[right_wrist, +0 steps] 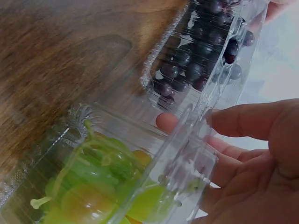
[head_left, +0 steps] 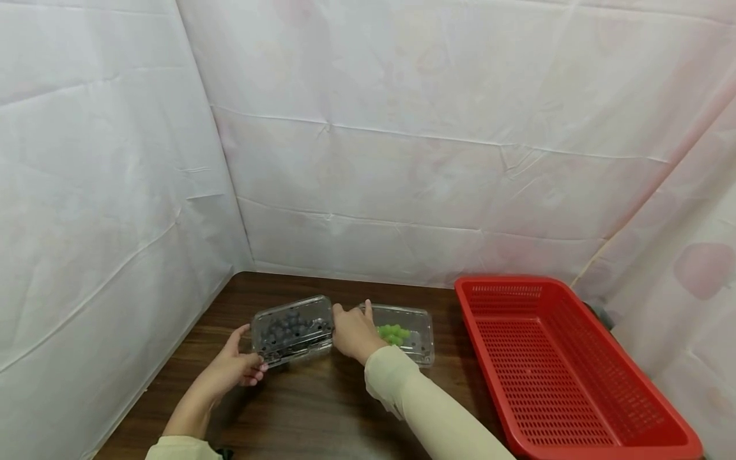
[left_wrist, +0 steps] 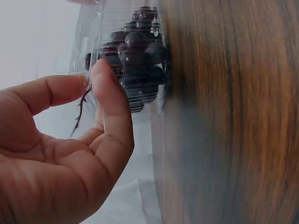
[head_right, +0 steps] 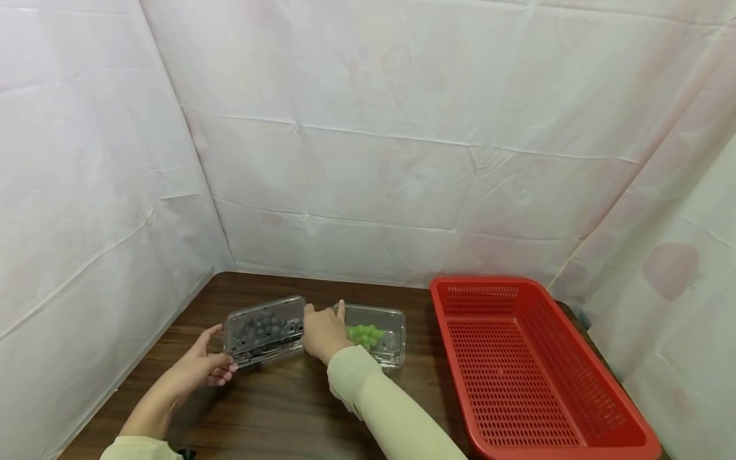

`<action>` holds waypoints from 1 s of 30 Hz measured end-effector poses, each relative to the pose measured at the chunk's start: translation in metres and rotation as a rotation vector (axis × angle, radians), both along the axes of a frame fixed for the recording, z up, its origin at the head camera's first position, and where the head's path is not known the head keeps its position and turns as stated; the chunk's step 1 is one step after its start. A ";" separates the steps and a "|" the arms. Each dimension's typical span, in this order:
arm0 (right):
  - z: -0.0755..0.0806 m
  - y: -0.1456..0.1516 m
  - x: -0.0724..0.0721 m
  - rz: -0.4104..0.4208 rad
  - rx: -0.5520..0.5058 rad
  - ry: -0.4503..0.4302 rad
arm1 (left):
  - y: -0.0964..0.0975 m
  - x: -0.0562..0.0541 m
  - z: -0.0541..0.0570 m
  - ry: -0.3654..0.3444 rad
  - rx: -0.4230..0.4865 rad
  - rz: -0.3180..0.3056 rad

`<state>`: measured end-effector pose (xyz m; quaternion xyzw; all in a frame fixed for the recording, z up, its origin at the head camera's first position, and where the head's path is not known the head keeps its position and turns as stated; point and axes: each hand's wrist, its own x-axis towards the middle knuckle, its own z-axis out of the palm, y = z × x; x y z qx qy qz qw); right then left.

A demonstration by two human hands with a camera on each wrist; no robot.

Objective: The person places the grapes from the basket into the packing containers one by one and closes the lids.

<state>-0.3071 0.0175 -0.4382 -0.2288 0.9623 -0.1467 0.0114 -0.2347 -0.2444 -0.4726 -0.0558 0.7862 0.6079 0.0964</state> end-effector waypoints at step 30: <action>0.018 0.001 -0.018 0.024 0.016 -0.331 | -0.007 -0.002 -0.001 -0.020 0.079 0.006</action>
